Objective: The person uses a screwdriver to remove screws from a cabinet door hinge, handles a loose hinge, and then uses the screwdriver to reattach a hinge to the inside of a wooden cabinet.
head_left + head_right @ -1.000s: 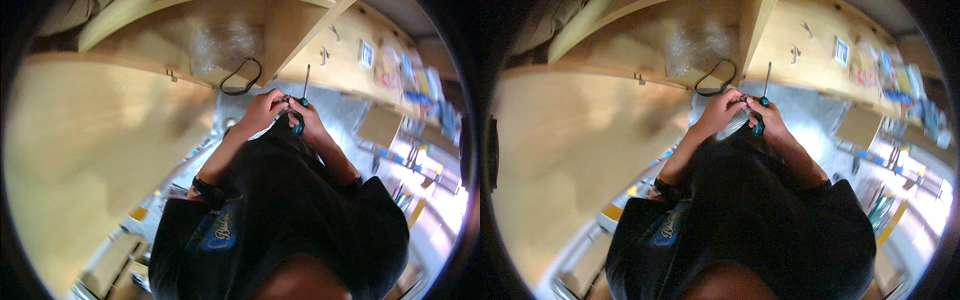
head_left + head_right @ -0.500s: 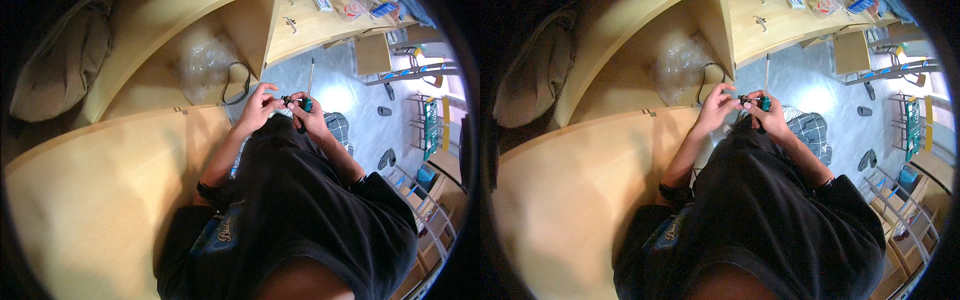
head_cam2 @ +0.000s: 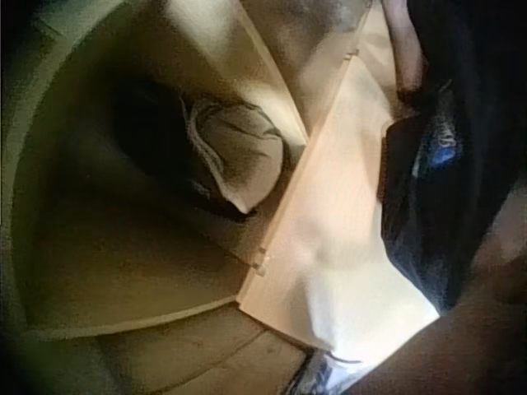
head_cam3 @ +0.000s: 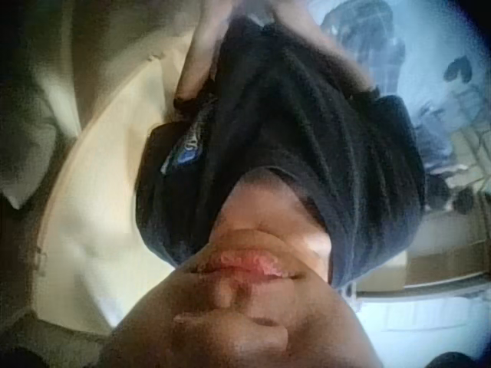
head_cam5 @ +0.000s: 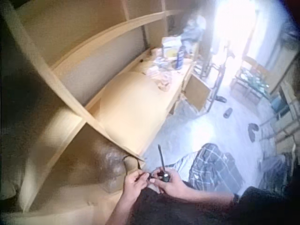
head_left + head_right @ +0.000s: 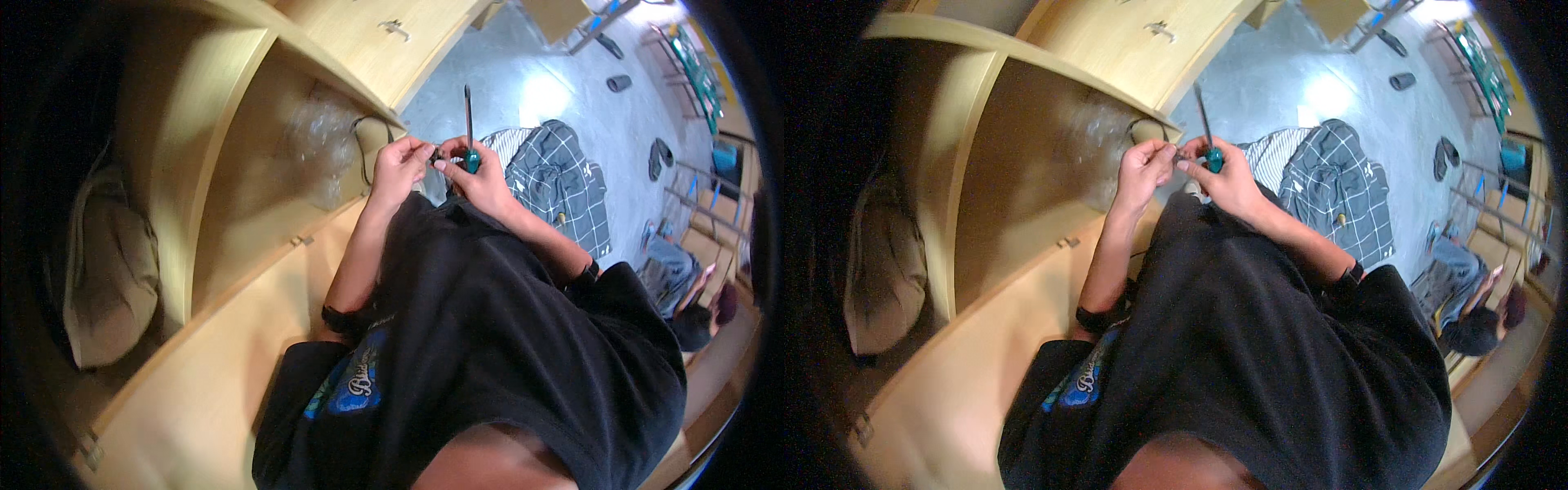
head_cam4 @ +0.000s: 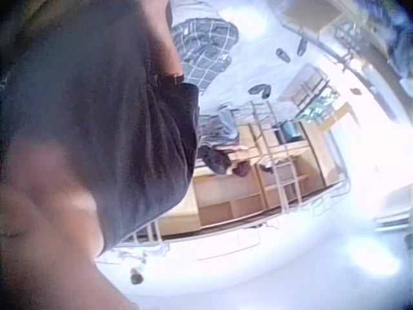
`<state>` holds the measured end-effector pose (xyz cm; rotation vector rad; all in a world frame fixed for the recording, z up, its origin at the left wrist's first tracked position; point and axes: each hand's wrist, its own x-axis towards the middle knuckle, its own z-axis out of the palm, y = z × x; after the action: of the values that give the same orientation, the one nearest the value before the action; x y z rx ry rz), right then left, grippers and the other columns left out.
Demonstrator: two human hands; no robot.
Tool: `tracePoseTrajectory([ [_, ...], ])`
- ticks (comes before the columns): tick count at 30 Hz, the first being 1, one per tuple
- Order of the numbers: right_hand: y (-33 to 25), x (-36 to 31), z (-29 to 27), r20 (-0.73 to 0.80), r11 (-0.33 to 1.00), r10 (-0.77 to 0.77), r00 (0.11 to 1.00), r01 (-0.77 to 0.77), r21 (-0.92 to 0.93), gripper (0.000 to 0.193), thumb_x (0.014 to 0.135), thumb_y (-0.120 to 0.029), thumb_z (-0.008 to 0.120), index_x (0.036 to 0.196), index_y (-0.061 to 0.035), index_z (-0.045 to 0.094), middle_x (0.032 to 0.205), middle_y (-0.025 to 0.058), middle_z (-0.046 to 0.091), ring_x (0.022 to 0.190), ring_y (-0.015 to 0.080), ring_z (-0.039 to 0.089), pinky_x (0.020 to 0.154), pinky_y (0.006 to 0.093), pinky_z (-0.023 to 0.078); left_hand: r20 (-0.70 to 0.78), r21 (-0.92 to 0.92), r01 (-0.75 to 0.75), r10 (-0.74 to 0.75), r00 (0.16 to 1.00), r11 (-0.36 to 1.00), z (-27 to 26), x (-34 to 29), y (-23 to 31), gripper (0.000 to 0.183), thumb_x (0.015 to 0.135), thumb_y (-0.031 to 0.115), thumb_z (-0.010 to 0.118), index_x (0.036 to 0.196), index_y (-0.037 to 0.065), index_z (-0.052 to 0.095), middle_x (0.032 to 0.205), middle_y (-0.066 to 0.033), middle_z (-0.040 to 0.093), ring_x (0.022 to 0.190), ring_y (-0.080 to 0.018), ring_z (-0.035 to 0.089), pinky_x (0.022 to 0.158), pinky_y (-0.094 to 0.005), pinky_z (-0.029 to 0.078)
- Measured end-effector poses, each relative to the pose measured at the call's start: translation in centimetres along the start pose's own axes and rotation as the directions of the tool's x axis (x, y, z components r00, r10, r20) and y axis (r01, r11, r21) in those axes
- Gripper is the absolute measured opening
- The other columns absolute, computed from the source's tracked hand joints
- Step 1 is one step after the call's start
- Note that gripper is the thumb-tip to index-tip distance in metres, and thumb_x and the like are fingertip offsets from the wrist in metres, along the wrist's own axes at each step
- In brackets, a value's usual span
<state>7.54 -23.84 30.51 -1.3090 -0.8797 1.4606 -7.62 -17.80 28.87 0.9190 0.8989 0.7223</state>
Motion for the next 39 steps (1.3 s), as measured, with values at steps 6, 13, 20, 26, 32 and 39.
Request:
tracePoseTrajectory([
  [6,-0.2,-2.3,0.6,-0.328,0.997,-0.005,0.945,-0.022,-0.077,0.025,0.084,-0.017,0.063,0.100,0.0004,0.056,0.071,0.0023,0.061,0.046,0.0061,0.046,0.042,0.0225,0.037,0.276,0.016,0.072,-0.074,0.958,0.997,0.9,2.6,-0.8,0.018,0.089,0.013,0.056,0.072,0.007,0.054,0.059,0.0047,0.048,0.048,-0.0028,0.034,0.045,-0.0186,0.028],
  [13,0.0,-8.3,-0.2,-0.478,0.999,-0.018,0.878,0.001,-0.036,0.026,0.092,-0.023,0.053,0.110,-0.0053,0.053,0.071,0.0002,0.058,0.049,0.0049,0.044,0.046,0.0206,0.037,0.239,-0.214,0.190,-0.138,0.961,0.958,3.7,1.5,-2.2,0.018,0.093,0.015,0.051,0.077,0.006,0.051,0.062,0.0028,0.042,0.052,-0.0059,0.036,0.048,-0.0215,0.031],
  [20,-0.2,-12.0,0.0,-0.514,0.996,-0.089,0.853,0.075,-0.047,0.026,0.087,-0.021,0.061,0.106,-0.0036,0.056,0.072,-0.0017,0.057,0.049,0.0031,0.043,0.043,0.0195,0.034,0.434,0.111,-0.019,-0.032,0.900,0.994,6.6,-1.0,-1.3,0.021,0.094,0.018,0.050,0.077,0.005,0.054,0.064,0.0014,0.047,0.056,-0.0060,0.042,0.052,-0.0198,0.035],
  [26,0.1,-12.4,-0.6,-0.578,0.968,-0.022,0.816,0.163,0.193,0.016,0.085,-0.018,0.063,0.088,-0.0035,0.058,0.065,-0.0012,0.060,0.046,0.0027,0.045,0.040,0.0195,0.035,0.460,0.074,-0.044,0.005,0.888,0.996,8.7,-3.7,-1.4,0.020,0.094,0.018,0.048,0.089,0.001,0.057,0.068,0.0008,0.052,0.056,-0.0045,0.041,0.051,-0.0188,0.034],
  [32,0.2,-13.6,-1.3,-0.516,0.975,-0.046,0.856,0.151,0.163,0.024,0.089,-0.020,0.056,0.106,-0.0039,0.054,0.068,0.0000,0.057,0.048,0.0040,0.044,0.043,0.0205,0.036,0.430,0.046,-0.049,0.025,0.903,0.998,9.9,-4.7,-1.4,0.017,0.094,0.015,0.049,0.098,-0.001,0.053,0.070,0.0007,0.052,0.055,-0.0031,0.038,0.050,-0.0181,0.032],
  [39,-1.9,-17.9,-1.1,-0.371,0.972,-0.072,0.926,-0.019,-0.236,0.029,0.093,-0.022,0.046,0.116,-0.0050,0.052,0.066,0.0075,0.059,0.057,0.0186,0.057,0.057,0.0334,0.045,0.292,0.204,-0.368,0.303,0.907,0.907,9.3,-3.9,0.1,0.011,0.093,0.010,0.050,0.096,0.000,0.052,0.080,0.0006,0.057,0.065,-0.0019,0.043,0.055,-0.0178,0.036],
])
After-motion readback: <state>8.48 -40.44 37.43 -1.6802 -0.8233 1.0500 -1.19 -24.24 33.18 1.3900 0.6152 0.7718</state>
